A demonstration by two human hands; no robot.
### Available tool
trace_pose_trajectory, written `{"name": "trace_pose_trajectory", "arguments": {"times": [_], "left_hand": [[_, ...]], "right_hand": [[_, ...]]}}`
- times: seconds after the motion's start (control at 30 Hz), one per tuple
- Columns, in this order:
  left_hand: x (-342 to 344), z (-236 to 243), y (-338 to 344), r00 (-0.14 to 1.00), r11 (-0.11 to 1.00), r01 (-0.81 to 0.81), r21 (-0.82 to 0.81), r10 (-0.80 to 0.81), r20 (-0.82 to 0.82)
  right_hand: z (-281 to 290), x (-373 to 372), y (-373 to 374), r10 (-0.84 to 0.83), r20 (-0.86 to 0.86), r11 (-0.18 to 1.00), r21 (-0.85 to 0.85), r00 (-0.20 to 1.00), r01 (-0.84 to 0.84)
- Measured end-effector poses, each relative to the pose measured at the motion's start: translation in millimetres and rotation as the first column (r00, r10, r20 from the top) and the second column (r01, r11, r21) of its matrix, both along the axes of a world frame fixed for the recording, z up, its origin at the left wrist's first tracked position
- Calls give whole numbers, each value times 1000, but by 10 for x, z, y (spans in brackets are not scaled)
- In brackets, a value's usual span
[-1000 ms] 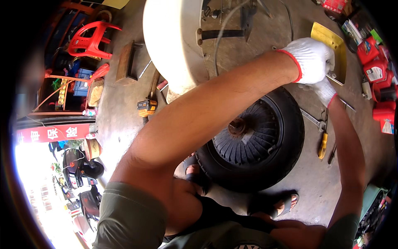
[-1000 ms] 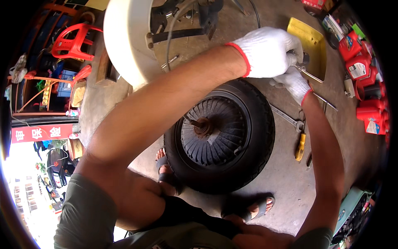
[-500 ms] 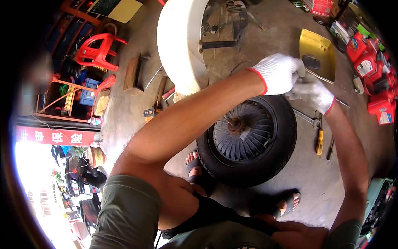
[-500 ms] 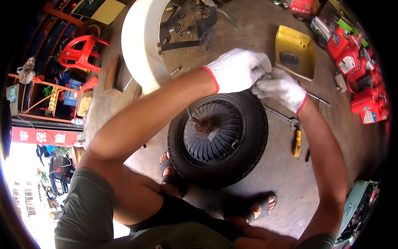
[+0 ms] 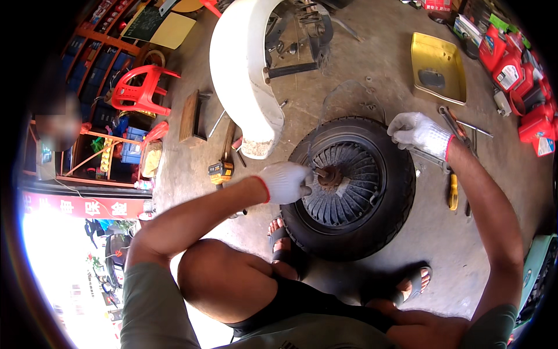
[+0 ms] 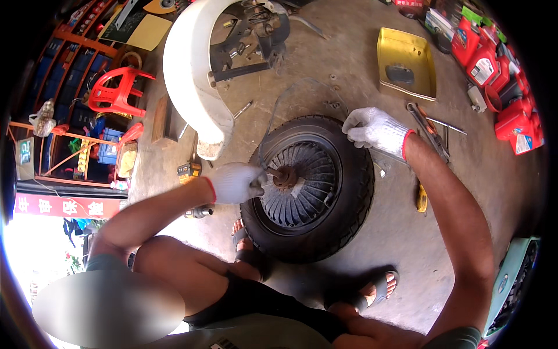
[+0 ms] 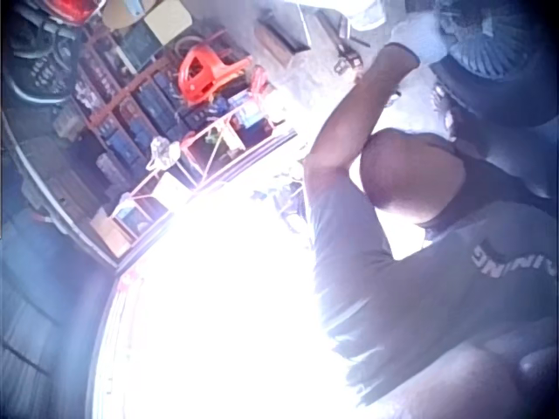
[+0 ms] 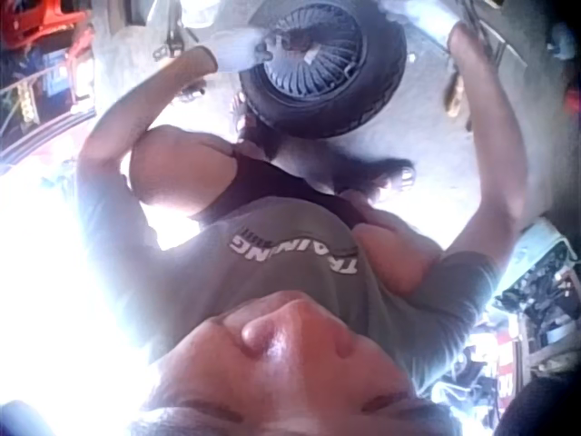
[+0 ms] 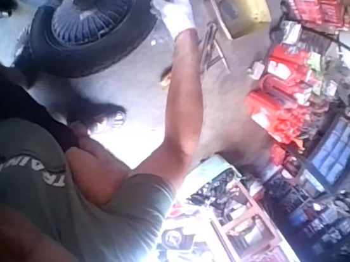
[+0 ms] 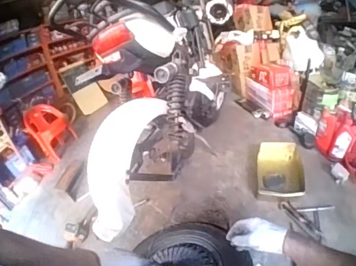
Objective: The person handles a motorcycle wheel and hub components by hand and with an impact wrench. They remove a nut and a washer from the axle and lift a brake assembly on the floor.
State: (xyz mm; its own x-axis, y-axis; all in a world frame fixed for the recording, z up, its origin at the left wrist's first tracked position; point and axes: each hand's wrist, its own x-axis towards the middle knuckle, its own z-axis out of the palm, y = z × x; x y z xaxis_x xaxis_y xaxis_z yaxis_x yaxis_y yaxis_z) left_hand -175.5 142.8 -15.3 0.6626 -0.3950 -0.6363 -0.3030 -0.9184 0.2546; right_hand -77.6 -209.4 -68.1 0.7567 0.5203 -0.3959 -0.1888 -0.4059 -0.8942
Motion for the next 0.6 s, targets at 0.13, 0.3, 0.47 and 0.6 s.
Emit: {"name": "trace_pose_trajectory", "arguments": {"times": [0.13, 0.3, 0.47, 0.6], "left_hand": [[-165, -519, 133, 955, 853, -220, -473, 288, 75], [-185, -740, -91, 932, 836, -248, -489, 343, 114], [-182, -762, -90, 913, 806, -342, -483, 407, 35], [-150, -744, -121, 897, 788, -400, -469, 442, -23]], "right_hand": [[-55, -1, 57, -38, -28, 999, 7, 999, 38], [-95, -11, 102, -44, 59, 997, -67, 997, 48], [-179, -9, 164, -82, 86, 993, -73, 993, 89], [-177, -4, 214, -89, 96, 991, -94, 991, 98]]}}
